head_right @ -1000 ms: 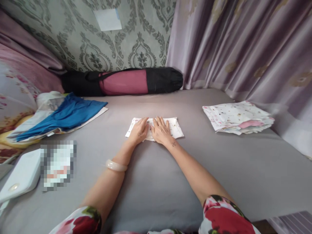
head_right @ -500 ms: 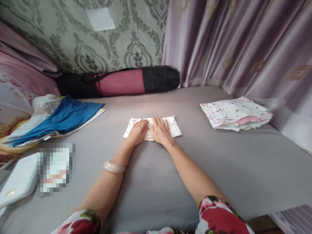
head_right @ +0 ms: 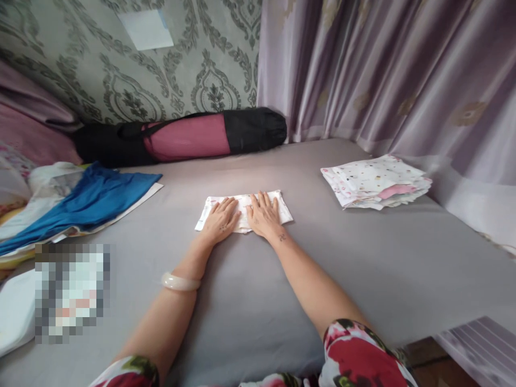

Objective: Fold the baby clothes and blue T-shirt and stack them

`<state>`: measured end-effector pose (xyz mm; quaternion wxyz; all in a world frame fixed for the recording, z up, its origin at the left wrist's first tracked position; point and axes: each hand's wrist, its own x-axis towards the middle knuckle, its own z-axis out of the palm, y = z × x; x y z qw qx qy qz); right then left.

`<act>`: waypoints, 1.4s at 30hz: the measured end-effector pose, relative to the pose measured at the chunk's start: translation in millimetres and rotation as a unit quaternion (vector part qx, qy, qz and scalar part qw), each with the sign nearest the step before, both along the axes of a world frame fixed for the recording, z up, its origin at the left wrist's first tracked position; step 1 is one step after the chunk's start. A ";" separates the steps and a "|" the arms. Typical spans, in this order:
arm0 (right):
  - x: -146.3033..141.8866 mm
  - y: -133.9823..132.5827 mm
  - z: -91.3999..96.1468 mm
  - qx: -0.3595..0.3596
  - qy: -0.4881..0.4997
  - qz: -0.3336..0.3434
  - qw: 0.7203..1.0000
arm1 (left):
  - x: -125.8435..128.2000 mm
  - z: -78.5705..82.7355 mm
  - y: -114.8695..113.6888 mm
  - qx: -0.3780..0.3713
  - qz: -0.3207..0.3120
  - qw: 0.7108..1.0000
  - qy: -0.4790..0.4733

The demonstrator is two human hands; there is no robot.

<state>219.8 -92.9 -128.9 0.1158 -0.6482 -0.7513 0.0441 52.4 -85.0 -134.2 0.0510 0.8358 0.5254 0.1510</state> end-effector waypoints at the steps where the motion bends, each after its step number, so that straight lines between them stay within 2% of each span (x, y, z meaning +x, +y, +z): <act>1: 0.0 0.0 0.3 -0.001 0.003 0.000 1.000 | -0.5 0.0 0.7 0.005 0.001 1.000 -0.006; 6: 3.5 2.6 -1.1 -0.014 0.031 0.000 0.999 | -8.4 2.1 5.7 0.032 0.032 0.998 -0.036; 11: 16.1 11.8 4.6 0.017 0.098 -0.004 0.995 | -19.6 6.2 7.5 0.048 0.171 0.983 -0.044; 15: 34.6 22.2 13.9 0.031 0.167 -0.078 0.982 | -25.1 9.8 6.4 0.040 0.283 0.957 -0.043; 19: 59.7 33.4 15.5 0.008 0.228 -0.143 0.963 | -30.9 10.8 6.4 0.024 0.346 0.936 -0.063; 25: 94.2 43.7 9.6 -0.063 0.315 -0.197 0.926 | -37.5 9.7 8.9 -0.013 0.377 0.922 -0.086; 29: 101.1 41.3 16.1 -0.132 0.346 -0.241 0.897 | -37.5 13.1 8.6 -0.038 0.381 0.920 -0.085; 32: 100.5 38.2 23.3 -0.158 0.350 -0.275 0.882 | -36.6 15.5 7.9 -0.051 0.387 0.916 -0.090; 36: 100.1 37.7 23.8 -0.169 0.348 -0.279 0.879 | -34.5 17.4 6.9 -0.061 0.391 0.911 -0.116; 42: 100.5 40.0 16.1 -0.165 0.337 -0.261 0.889 | -33.3 19.1 5.9 -0.085 0.397 0.904 -0.133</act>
